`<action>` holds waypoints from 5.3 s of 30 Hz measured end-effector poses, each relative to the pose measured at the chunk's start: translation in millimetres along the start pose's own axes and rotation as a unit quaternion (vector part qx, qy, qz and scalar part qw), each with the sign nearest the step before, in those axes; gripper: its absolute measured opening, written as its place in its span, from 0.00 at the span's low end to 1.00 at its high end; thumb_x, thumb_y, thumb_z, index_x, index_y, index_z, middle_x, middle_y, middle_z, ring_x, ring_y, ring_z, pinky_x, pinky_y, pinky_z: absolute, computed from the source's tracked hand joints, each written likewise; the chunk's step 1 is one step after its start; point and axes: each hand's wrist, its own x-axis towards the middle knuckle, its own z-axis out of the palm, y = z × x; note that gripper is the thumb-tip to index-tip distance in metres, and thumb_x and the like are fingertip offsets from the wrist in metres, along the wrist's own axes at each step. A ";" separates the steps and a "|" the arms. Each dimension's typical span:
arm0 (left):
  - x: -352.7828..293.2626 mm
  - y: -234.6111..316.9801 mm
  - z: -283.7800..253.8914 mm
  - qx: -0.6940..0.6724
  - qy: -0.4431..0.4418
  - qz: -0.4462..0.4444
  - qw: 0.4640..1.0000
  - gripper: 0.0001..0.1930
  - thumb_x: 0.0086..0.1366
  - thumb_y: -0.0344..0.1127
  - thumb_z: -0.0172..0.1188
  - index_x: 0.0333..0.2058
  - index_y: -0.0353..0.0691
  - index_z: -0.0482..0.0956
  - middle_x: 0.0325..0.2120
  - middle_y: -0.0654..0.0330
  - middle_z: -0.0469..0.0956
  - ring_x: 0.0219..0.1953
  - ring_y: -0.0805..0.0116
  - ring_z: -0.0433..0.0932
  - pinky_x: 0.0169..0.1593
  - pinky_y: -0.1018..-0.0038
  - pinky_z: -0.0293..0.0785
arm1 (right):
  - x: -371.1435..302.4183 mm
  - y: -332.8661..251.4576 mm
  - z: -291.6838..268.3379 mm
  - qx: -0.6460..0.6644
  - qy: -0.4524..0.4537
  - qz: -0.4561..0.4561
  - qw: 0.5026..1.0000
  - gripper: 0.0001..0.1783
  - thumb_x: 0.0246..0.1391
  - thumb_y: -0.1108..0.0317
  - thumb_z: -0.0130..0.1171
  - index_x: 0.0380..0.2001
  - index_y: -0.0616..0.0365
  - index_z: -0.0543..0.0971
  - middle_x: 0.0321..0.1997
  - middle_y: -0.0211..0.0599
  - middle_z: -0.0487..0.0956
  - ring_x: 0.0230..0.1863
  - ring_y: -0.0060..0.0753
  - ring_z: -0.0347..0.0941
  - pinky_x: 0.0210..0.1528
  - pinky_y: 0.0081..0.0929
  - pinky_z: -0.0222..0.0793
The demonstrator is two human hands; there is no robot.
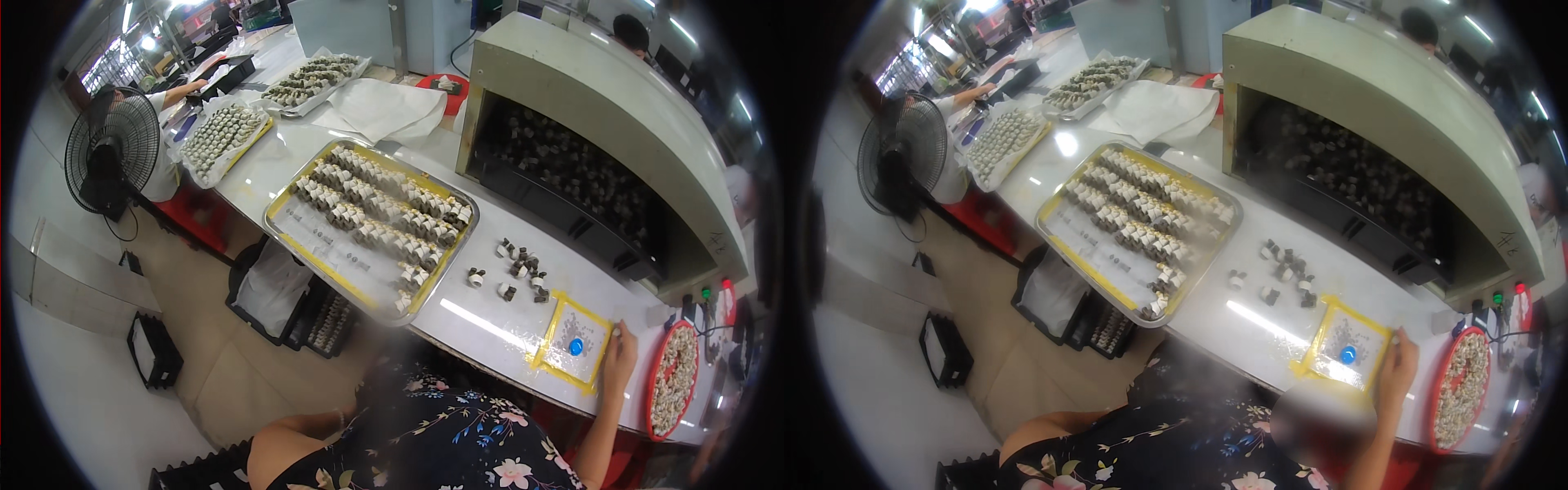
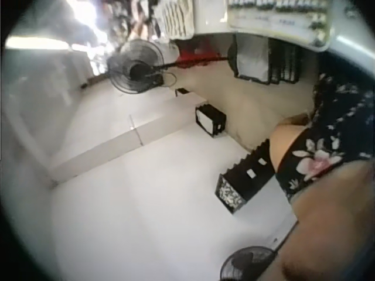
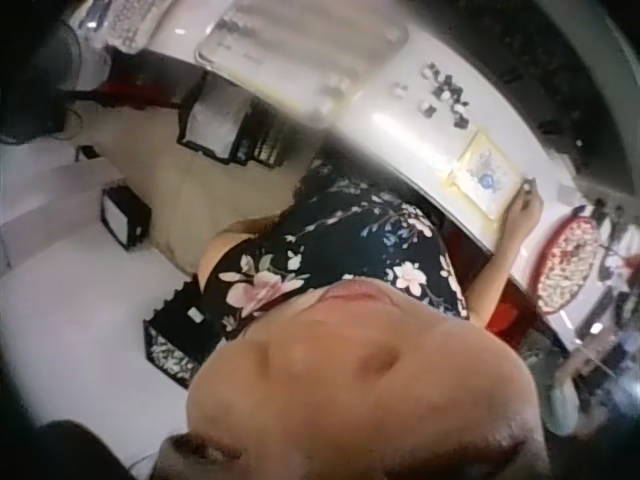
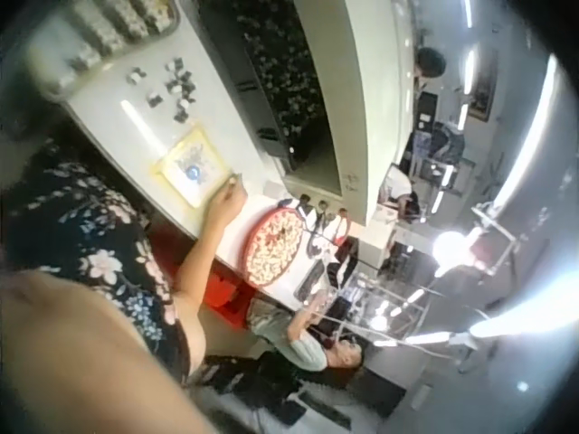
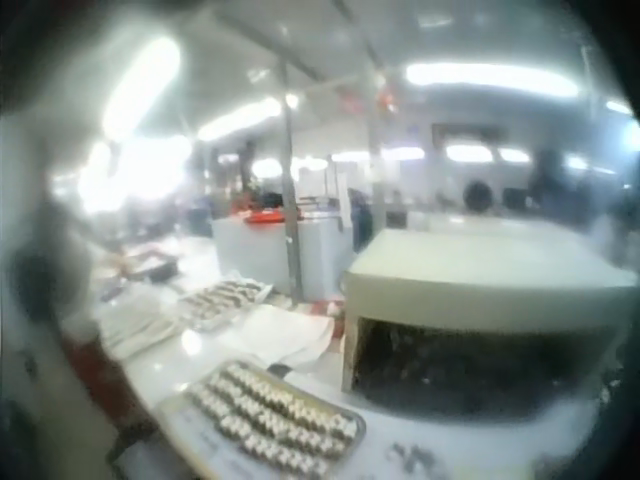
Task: The person assembles figurines by dipping figurine heads in glue, attaching them onto figurine bodies by hand, placing the assembled figurines onto a tray, and retrieving more figurine parts from a heating chamber.
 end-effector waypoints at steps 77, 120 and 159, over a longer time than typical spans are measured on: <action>27.4 -32.2 -40.1 -0.007 -0.164 -0.138 0.977 0.21 0.63 0.40 0.49 0.51 0.33 0.70 0.50 0.51 0.71 0.51 0.61 0.70 0.55 0.71 0.65 | -22.0 16.5 0.5 0.102 0.026 -0.030 0.994 0.15 0.53 0.77 0.53 0.45 0.64 0.75 0.44 0.41 0.74 0.41 0.29 0.70 0.40 0.22 0.67; 4.9 -74.0 -36.1 0.018 -0.286 -0.278 0.917 0.24 0.64 0.45 0.48 0.52 0.34 0.69 0.52 0.51 0.70 0.53 0.62 0.69 0.56 0.71 0.65 | -17.4 10.3 1.8 0.092 0.035 -0.048 0.994 0.15 0.53 0.76 0.52 0.44 0.66 0.75 0.41 0.39 0.72 0.39 0.30 0.69 0.40 0.22 0.66; -78.1 66.9 109.4 0.458 -0.466 0.182 0.735 0.35 0.57 0.56 0.53 0.53 0.32 0.66 0.58 0.44 0.59 0.59 0.48 0.59 0.58 0.59 0.59 | -20.2 12.8 0.2 0.075 0.037 -0.071 0.994 0.14 0.50 0.77 0.54 0.42 0.66 0.77 0.38 0.42 0.74 0.39 0.37 0.71 0.40 0.26 0.69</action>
